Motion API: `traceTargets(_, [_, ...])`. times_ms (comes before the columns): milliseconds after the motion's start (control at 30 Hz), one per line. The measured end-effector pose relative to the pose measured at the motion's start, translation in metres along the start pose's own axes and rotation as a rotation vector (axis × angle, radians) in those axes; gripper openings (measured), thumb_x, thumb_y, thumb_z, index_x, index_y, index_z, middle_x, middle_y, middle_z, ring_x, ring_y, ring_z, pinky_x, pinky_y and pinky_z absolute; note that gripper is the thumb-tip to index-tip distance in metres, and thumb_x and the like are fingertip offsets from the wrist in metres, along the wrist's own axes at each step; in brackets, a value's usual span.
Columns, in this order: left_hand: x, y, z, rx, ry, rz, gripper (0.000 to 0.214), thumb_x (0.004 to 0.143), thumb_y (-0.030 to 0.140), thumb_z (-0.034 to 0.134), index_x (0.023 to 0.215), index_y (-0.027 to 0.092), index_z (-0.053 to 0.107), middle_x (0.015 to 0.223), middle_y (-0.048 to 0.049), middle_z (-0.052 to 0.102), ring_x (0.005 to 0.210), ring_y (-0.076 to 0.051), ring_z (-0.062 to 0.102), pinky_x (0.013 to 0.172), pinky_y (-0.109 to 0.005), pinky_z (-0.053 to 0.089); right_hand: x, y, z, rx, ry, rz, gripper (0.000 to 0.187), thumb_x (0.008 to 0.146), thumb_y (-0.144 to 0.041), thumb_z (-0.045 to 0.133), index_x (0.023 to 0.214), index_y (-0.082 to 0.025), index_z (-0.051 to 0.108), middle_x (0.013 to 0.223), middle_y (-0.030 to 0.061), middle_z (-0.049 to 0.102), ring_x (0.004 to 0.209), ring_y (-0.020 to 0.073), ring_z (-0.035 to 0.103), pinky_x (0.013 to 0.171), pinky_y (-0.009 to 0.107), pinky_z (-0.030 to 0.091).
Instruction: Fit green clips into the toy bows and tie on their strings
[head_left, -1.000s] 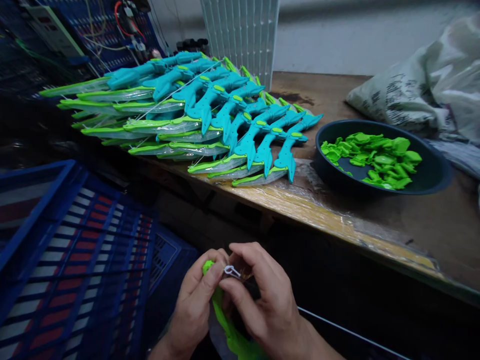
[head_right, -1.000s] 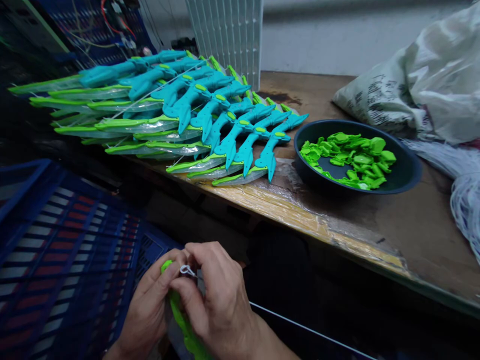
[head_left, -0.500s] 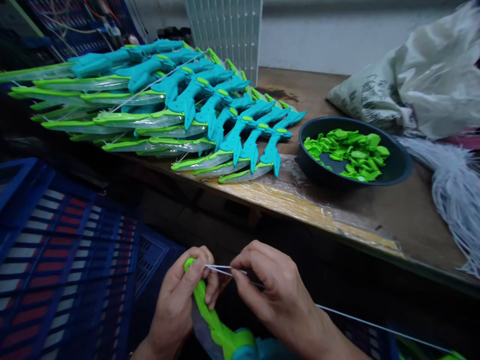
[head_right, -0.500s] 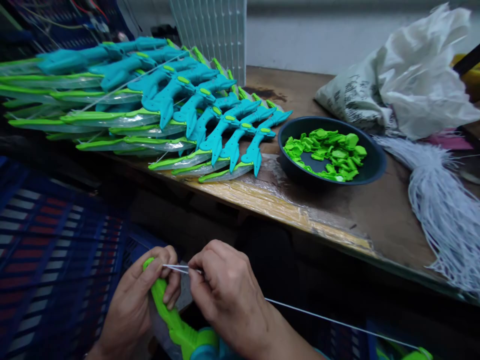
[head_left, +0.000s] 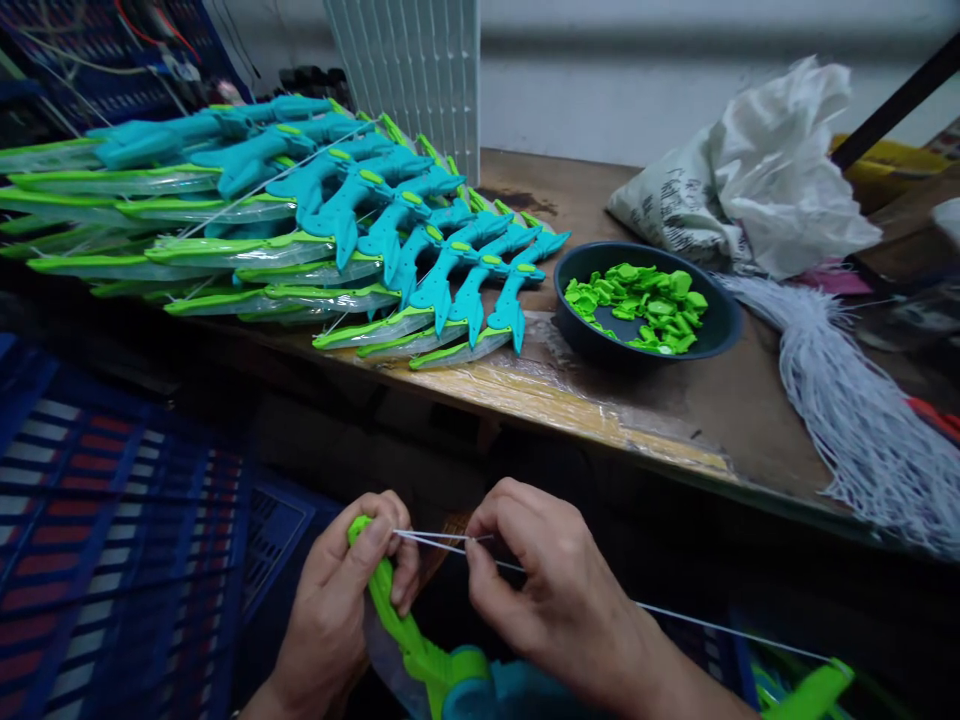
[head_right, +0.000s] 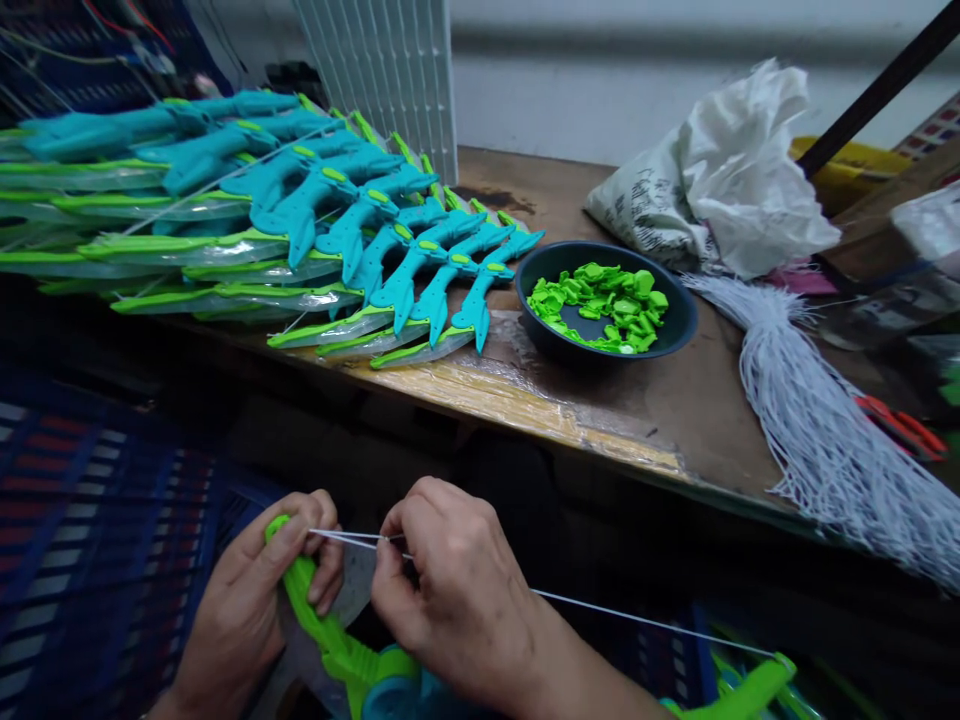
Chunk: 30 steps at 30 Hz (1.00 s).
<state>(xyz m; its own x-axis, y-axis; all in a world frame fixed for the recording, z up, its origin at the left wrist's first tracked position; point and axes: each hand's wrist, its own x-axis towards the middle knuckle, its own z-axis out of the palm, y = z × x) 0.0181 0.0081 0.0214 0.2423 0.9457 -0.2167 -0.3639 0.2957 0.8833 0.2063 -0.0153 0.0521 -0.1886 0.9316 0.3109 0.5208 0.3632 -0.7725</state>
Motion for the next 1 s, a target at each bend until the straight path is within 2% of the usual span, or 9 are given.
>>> traceTargets(167, [-0.004,0.002,0.0,0.032,-0.023,0.014,0.032,0.099,0.035,0.055,0.073,0.019,0.052,0.063,0.0021,0.048,0.046,-0.01,0.047,0.043,-0.021,0.041,0.005,-0.003,-0.013,-0.176,-0.078,-0.137,0.012,0.088,-0.009,0.05,0.082,-0.013,0.059,0.078,0.0028,0.053,0.07,0.0131,0.048,0.061,0.028,0.037])
traceTargets(400, [-0.008,-0.002,-0.001,0.037,-0.057,0.033,0.031,0.1,0.033,0.054,0.073,0.019,0.051,0.068,0.0016,0.048,0.05,-0.01,0.047,0.045,-0.022,0.041,0.012,-0.002,-0.023,-0.367,-0.034,-0.282,0.017,0.085,-0.01,0.048,0.073,-0.012,0.06,0.072,0.0037,0.048,0.066,0.0153,0.043,0.059,0.032,0.033])
traceTargets(600, [-0.009,-0.001,0.001,0.022,-0.047,0.021,0.031,0.1,0.035,0.055,0.073,0.019,0.052,0.068,0.0017,0.048,0.049,-0.01,0.046,0.045,-0.022,0.039,0.016,0.001,-0.026,-0.253,-0.02,-0.18,0.014,0.086,-0.01,0.048,0.077,-0.013,0.059,0.075,0.0025,0.052,0.067,0.0126,0.049,0.059,0.027,0.036])
traceTargets(767, [-0.006,-0.007,-0.003,0.016,-0.093,-0.013,0.031,0.1,0.039,0.056,0.076,0.019,0.052,0.062,0.0023,0.049,0.047,-0.01,0.045,0.045,-0.021,0.039,0.013,0.003,-0.021,-0.251,0.001,-0.11,0.015,0.087,-0.009,0.046,0.077,-0.017,0.054,0.073,0.0016,0.052,0.067,0.0131,0.051,0.059,0.026,0.037])
traceTargets(833, [-0.003,-0.01,-0.002,-0.001,-0.119,-0.021,0.032,0.1,0.041,0.055,0.077,0.019,0.052,0.059,0.0026,0.049,0.046,-0.01,0.044,0.045,-0.02,0.039,0.009,0.002,-0.016,-0.3,-0.004,-0.16,0.017,0.089,-0.009,0.045,0.077,-0.017,0.054,0.074,0.0026,0.053,0.067,0.014,0.051,0.057,0.026,0.038])
traceTargets(900, [0.002,-0.012,0.0,-0.029,-0.151,-0.013,0.032,0.1,0.041,0.054,0.077,0.019,0.052,0.058,0.0028,0.048,0.045,-0.009,0.043,0.044,-0.02,0.039,0.005,-0.001,-0.011,-0.357,0.022,-0.273,0.019,0.089,-0.006,0.043,0.082,-0.016,0.057,0.075,0.0042,0.055,0.066,0.015,0.053,0.056,0.027,0.041])
traceTargets(1000, [0.011,-0.002,0.001,-0.114,-0.186,0.02,0.032,0.1,0.04,0.055,0.077,0.019,0.053,0.057,0.0034,0.048,0.043,-0.008,0.042,0.042,-0.019,0.039,0.006,-0.012,-0.003,-0.453,0.131,-0.428,0.022,0.09,-0.004,0.045,0.103,-0.012,0.062,0.082,0.0072,0.062,0.07,0.0164,0.058,0.059,0.027,0.048])
